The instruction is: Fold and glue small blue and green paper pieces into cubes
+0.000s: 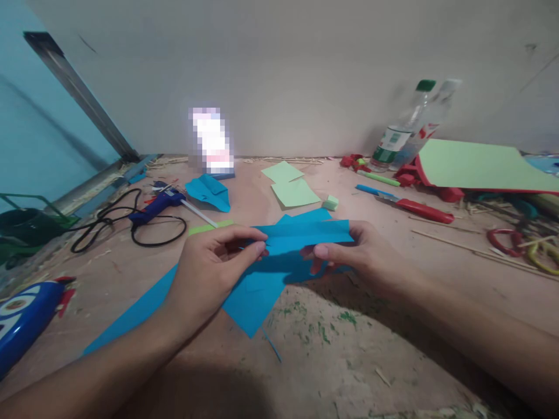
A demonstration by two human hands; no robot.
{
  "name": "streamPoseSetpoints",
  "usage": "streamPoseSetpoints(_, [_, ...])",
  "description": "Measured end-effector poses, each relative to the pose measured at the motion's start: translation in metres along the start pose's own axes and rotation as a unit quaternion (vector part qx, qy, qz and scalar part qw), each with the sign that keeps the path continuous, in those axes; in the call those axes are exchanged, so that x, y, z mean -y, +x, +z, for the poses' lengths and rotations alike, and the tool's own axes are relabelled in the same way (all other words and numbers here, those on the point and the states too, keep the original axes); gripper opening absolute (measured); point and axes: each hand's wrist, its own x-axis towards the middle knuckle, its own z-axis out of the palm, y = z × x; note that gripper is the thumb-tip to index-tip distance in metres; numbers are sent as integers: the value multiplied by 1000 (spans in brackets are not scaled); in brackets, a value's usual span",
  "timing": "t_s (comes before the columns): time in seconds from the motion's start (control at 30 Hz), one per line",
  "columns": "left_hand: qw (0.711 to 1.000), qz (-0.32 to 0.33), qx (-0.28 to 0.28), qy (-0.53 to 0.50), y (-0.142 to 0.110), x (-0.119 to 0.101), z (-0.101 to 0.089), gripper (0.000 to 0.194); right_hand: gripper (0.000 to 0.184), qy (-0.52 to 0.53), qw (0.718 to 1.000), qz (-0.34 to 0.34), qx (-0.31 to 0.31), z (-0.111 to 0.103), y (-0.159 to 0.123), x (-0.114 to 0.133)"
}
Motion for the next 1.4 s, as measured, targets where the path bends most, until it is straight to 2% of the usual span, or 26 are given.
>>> streamPoseSetpoints(0.13, [1000, 5, 2, 2, -2, 0, 0, 8, 30, 12, 1000, -13, 2, 0, 1, -3])
streamPoseSetpoints(0.3, [999, 16, 9, -48, 0, 0, 1, 8, 23, 38, 999, -10, 1, 1, 1, -6])
streamPoseSetpoints(0.37, [996, 9, 17, -89, 0, 0, 2, 17, 23, 45, 999, -8, -5, 2, 0, -6])
streamPoseSetpoints(0.47, [988, -27, 45, -147, -2, -2, 3, 43, 27, 46, 999, -5, -15, 4, -2, -4])
streamPoseSetpoints(0.57, [984, -61, 86, -143, -2, -3, 4, 59, 29, 48, 999, -4, -14, 6, -3, -2])
streamPoseSetpoints(0.63, [986, -67, 97, -120, -2, -3, 5, 54, 30, 46, 999, 1, -10, 7, -3, -2])
streamPoseSetpoints(0.77, [990, -66, 72, -102, 1, -2, 4, 35, 37, 39, 999, 6, 1, 6, -2, -4])
streamPoseSetpoints(0.93, [992, -54, 66, -93, 1, -1, 1, 23, 43, 47, 999, 10, 12, 4, -2, -5])
streamPoseSetpoints(1.17, [996, -32, 49, -67, 3, -2, -1, 17, 25, 107, 994, 18, 5, 4, 1, -6])
streamPoseSetpoints(1.4, [999, -3, 46, -27, 0, -1, -1, 15, 19, 123, 992, 42, 3, 3, 2, -5])
